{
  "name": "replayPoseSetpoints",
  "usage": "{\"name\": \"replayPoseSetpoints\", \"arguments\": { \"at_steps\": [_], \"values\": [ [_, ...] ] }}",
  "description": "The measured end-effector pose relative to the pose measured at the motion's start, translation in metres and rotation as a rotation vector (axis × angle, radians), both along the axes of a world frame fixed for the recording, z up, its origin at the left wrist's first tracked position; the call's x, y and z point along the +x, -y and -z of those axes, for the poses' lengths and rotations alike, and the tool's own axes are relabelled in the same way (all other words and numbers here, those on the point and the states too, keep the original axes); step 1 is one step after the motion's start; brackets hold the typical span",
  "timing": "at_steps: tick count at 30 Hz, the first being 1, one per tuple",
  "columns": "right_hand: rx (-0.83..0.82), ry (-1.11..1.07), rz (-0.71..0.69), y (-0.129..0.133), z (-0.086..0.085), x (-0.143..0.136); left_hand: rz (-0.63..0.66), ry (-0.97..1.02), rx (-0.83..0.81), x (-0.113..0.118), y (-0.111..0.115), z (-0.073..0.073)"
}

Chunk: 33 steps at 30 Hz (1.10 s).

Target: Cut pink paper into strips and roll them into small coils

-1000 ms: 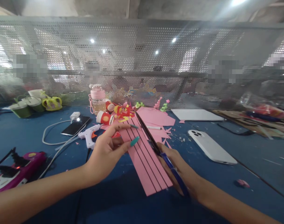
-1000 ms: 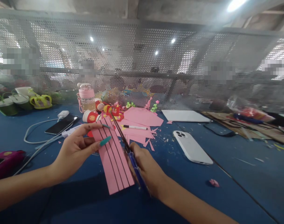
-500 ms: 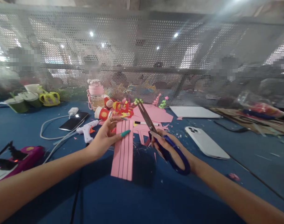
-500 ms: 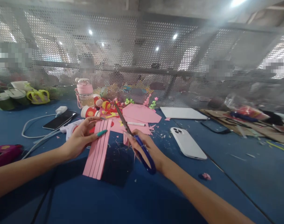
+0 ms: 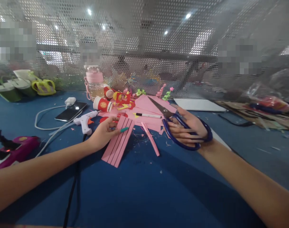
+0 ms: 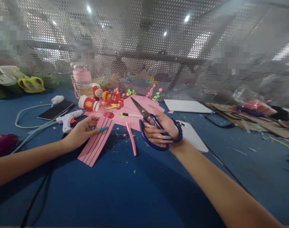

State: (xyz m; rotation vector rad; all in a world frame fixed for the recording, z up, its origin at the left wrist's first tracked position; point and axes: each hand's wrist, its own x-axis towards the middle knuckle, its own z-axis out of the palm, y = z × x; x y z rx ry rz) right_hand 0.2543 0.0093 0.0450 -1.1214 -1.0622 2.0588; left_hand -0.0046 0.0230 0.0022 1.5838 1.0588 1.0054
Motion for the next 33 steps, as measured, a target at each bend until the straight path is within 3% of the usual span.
{"name": "replayPoseSetpoints", "arguments": {
  "at_steps": [4,10,13,18,22,29,33],
  "values": [
    [0.112,0.054,0.162,0.005,-0.002,-0.003,0.01,0.004,0.021,0.0,0.0,0.0],
    [0.361,0.311,0.25,-0.007,0.018,-0.003,-0.05,-0.044,0.068,0.0,-0.002,0.002],
    [0.609,0.792,0.368,-0.017,0.029,0.003,-0.074,-0.088,0.099,0.0,-0.003,0.005],
    [0.786,1.29,0.535,-0.022,0.031,0.013,-0.036,-0.14,0.168,-0.003,0.0,0.006],
    [0.816,1.729,0.467,-0.019,0.03,0.015,0.008,-0.181,0.18,-0.004,-0.001,0.005],
    [0.732,1.806,0.458,-0.022,0.041,0.02,-0.14,-0.107,0.193,-0.003,-0.007,0.007],
    [0.907,1.915,0.51,-0.016,0.04,0.011,-0.183,-0.046,0.269,-0.003,-0.007,0.011]
  ]
}}
